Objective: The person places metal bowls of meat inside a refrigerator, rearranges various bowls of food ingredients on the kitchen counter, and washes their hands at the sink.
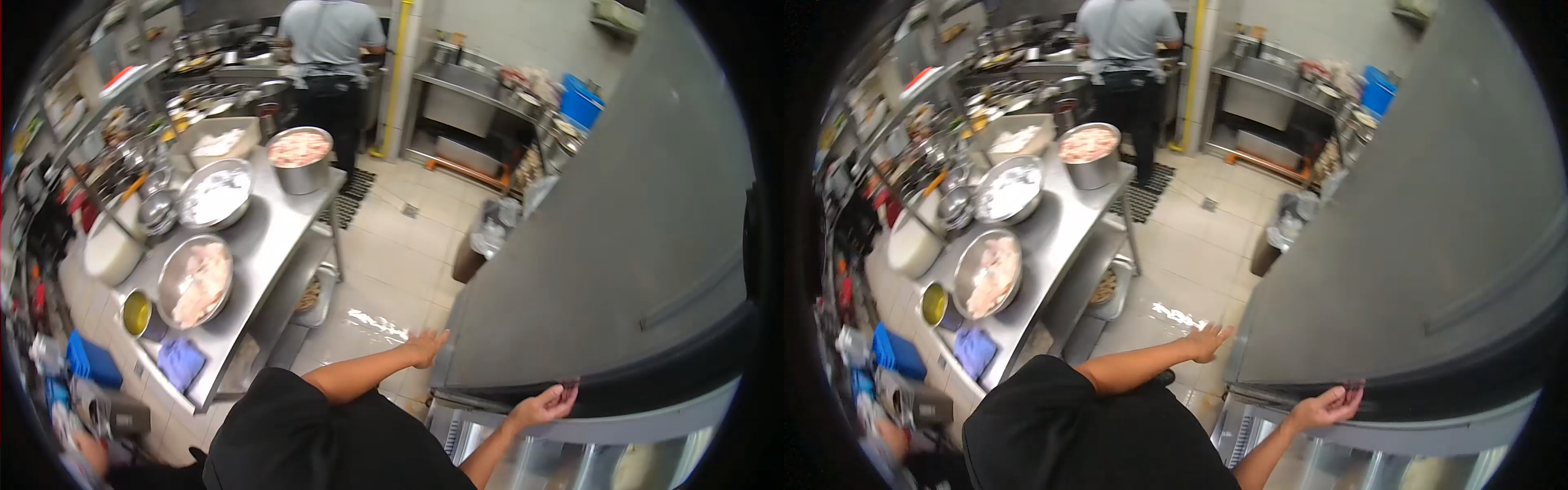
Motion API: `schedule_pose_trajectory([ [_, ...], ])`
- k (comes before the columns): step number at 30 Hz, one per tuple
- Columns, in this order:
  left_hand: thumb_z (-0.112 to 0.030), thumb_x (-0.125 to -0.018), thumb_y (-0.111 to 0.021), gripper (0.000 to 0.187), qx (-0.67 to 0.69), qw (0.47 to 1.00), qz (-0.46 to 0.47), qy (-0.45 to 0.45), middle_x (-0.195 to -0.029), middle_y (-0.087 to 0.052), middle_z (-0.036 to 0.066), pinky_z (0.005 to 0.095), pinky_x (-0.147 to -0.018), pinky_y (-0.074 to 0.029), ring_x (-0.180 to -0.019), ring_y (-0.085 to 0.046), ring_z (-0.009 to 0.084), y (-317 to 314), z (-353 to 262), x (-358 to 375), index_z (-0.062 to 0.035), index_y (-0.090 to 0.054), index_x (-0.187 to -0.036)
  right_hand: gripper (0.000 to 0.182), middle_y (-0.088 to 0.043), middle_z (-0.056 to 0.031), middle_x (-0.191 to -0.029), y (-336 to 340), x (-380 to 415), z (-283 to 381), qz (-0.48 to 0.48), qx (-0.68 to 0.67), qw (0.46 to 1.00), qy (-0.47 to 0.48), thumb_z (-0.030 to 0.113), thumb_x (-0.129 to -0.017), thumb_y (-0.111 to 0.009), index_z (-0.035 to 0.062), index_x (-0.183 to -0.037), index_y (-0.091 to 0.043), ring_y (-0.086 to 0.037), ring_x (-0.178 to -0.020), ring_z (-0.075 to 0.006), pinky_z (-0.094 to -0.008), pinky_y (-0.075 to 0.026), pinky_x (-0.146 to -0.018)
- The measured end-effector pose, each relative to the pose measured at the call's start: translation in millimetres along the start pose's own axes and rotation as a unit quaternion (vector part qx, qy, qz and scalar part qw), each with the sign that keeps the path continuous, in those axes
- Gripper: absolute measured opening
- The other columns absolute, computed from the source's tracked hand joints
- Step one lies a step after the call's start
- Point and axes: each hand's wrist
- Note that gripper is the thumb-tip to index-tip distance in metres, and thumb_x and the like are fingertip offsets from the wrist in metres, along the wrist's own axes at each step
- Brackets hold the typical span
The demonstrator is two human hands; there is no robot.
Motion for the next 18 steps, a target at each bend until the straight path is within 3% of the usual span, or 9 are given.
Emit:
schedule_pose_trajectory([
  [3, -0.042, -0.081, -0.064, 0.091, 0.070, 0.990, 0.053, 0.107, -0.136, -0.037, 0.028, 0.0402, -0.099, -0.038, -0.121, -0.044, 0.0399, 10, 48, 30, -0.0002, -0.012, -0.144, 0.039, -0.043, -0.0184, -0.122, 0, -7, 3, -0.013, -0.022, 0.999, 0.031, 0.019, -0.094, -0.051, -0.0048, -0.124, -0.044, -0.053, -0.102, -0.0268, -0.0359, -0.046, -0.088],
  [5, -0.042, -0.082, -0.063, 0.091, 0.127, 0.978, -0.133, -0.095, -0.137, -0.036, 0.028, 0.0386, -0.097, -0.040, -0.118, -0.046, 0.0387, 14, 69, 42, -0.0004, -0.012, -0.144, 0.041, -0.041, -0.0193, -0.126, 2, -13, 11, 0.000, 0.016, 0.999, 0.029, 0.020, -0.094, -0.052, -0.0038, -0.126, -0.043, -0.052, -0.103, -0.0281, -0.0371, -0.047, -0.088],
  [6, -0.042, -0.085, -0.061, 0.085, 0.223, 0.971, -0.057, -0.067, -0.137, -0.037, 0.026, 0.0374, -0.096, -0.042, -0.119, -0.047, 0.0351, 54, 50, 71, -0.0017, -0.015, -0.144, 0.041, -0.040, -0.0190, -0.126, 0, -15, 10, -0.004, 0.030, 0.998, 0.046, 0.020, -0.094, -0.052, -0.0037, -0.126, -0.043, -0.052, -0.104, -0.0278, -0.0371, -0.047, -0.088],
  [10, -0.034, -0.090, -0.058, 0.075, 0.630, 0.723, 0.101, -0.264, -0.139, -0.039, 0.019, 0.0426, -0.099, -0.039, -0.125, -0.043, 0.0275, 127, 48, 139, -0.0099, -0.015, -0.146, 0.040, -0.040, -0.0184, -0.128, 11, -29, 17, 0.009, 0.045, 0.996, 0.075, 0.017, -0.093, -0.053, -0.0040, -0.126, -0.043, -0.050, -0.107, -0.0271, -0.0372, -0.046, -0.089],
  [11, -0.034, -0.090, -0.058, 0.075, 0.630, 0.723, 0.102, -0.265, -0.139, -0.039, 0.019, 0.0426, -0.099, -0.039, -0.125, -0.043, 0.0275, 127, 53, 148, -0.0099, -0.015, -0.146, 0.040, -0.040, -0.0184, -0.128, 14, -30, 18, 0.007, 0.046, 0.996, 0.075, 0.017, -0.093, -0.053, -0.0040, -0.126, -0.043, -0.050, -0.107, -0.0271, -0.0372, -0.046, -0.089],
  [13, -0.026, -0.088, -0.059, 0.070, 0.817, 0.516, 0.054, -0.252, -0.138, -0.040, 0.018, 0.0445, -0.097, -0.040, -0.122, -0.046, 0.0281, 128, 63, 157, -0.0131, -0.021, -0.145, 0.040, -0.039, -0.0190, -0.129, 17, -32, 22, 0.010, -0.007, 0.998, 0.061, 0.017, -0.093, -0.053, -0.0042, -0.126, -0.044, -0.049, -0.110, -0.0277, -0.0377, -0.046, -0.090],
  [15, -0.020, -0.085, -0.061, 0.065, 0.684, 0.707, -0.165, 0.066, -0.134, -0.044, 0.015, 0.0437, -0.095, -0.041, -0.118, -0.048, 0.0280, 97, 111, 128, -0.0110, -0.029, -0.141, 0.040, -0.039, -0.0197, -0.130, 15, -29, 29, 0.003, -0.026, 0.997, 0.074, 0.017, -0.093, -0.053, -0.0042, -0.126, -0.043, -0.049, -0.110, -0.0281, -0.0380, -0.046, -0.090],
  [17, -0.019, -0.085, -0.059, 0.054, 0.328, 0.886, -0.200, 0.259, -0.127, -0.050, 0.012, 0.0413, -0.091, -0.043, -0.114, -0.050, 0.0247, 81, 99, 132, -0.0090, -0.039, -0.135, 0.040, -0.039, -0.0196, -0.130, 14, -25, 48, 0.039, 0.028, 0.995, 0.088, 0.016, -0.093, -0.054, -0.0051, -0.125, -0.044, -0.049, -0.112, -0.0285, -0.0366, -0.047, -0.091],
  [18, -0.020, -0.084, -0.060, 0.051, 0.428, 0.864, -0.197, 0.177, -0.115, -0.054, 0.011, 0.0385, -0.085, -0.045, -0.102, -0.053, 0.0220, 57, 113, 121, -0.0080, -0.043, -0.131, 0.042, -0.038, -0.0199, -0.131, 13, -24, 52, 0.041, 0.034, 0.995, 0.083, 0.017, -0.093, -0.054, -0.0056, -0.126, -0.042, -0.049, -0.113, -0.0291, -0.0374, -0.047, -0.091],
])
Point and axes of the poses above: each hand's wrist, its own x-axis away from the middle knuckle, its own y-axis out of the back of the hand, z = x × y
